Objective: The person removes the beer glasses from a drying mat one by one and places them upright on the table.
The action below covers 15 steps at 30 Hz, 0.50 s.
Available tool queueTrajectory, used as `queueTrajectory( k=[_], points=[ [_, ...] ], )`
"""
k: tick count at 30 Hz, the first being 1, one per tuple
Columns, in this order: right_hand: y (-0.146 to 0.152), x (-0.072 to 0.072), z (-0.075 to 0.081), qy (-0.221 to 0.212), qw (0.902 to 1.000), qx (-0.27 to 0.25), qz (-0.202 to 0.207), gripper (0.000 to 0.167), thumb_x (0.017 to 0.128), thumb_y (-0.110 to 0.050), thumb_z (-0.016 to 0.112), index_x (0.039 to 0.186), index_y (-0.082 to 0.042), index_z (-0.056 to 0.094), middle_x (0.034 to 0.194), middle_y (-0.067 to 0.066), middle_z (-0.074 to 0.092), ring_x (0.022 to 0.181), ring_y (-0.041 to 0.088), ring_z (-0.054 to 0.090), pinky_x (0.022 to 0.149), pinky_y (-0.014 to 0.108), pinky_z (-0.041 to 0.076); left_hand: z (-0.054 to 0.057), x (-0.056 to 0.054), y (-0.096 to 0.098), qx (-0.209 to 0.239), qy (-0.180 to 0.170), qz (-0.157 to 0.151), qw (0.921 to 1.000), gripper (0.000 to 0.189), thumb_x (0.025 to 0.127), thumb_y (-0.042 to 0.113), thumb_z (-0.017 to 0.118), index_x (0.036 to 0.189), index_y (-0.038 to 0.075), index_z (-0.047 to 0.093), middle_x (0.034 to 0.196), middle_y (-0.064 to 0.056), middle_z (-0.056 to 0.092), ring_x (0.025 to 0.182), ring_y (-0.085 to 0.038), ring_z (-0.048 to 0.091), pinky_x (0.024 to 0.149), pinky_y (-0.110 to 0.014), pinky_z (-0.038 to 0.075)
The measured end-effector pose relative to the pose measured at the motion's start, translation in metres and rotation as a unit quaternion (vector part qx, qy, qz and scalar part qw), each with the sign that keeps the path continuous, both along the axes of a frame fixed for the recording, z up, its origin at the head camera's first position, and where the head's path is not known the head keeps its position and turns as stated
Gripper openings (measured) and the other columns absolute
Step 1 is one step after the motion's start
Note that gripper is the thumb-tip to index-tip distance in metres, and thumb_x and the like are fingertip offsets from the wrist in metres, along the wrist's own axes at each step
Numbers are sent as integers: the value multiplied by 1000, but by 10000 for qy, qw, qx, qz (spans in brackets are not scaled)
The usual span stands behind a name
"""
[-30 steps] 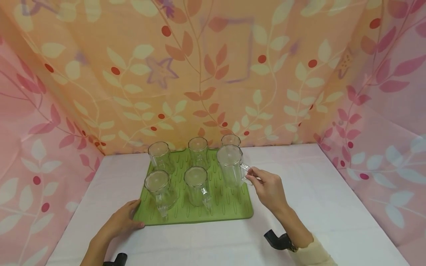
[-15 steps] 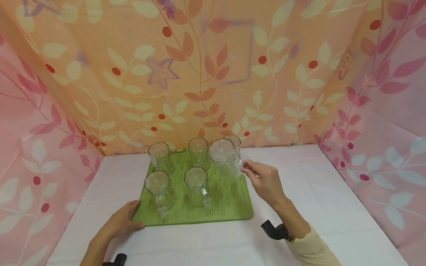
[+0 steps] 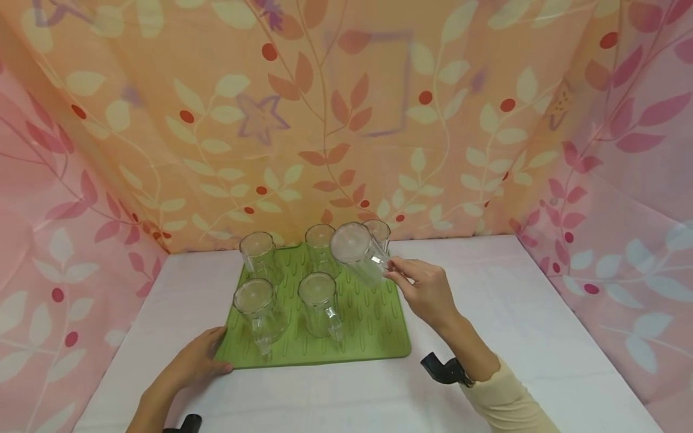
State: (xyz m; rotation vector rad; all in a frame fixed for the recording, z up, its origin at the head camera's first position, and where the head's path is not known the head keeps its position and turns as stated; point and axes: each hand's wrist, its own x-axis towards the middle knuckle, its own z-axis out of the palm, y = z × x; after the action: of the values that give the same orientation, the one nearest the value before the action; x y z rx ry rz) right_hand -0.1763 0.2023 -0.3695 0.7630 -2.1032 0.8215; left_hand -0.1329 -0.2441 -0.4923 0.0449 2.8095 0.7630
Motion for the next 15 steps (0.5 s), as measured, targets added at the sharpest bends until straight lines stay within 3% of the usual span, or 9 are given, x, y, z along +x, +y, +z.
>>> queueTrajectory(
  k=[15],
  points=[
    [-5,-8,6,678,9968,373,209,27,62,3,84,88,0,75,78,5,75,68,18,70,58,26,55,1,3,-1,144,82,18,9999,91,68,26,87,140,-9,44,144,-32,43,133,-53,38,108,-65,34]
  ],
)
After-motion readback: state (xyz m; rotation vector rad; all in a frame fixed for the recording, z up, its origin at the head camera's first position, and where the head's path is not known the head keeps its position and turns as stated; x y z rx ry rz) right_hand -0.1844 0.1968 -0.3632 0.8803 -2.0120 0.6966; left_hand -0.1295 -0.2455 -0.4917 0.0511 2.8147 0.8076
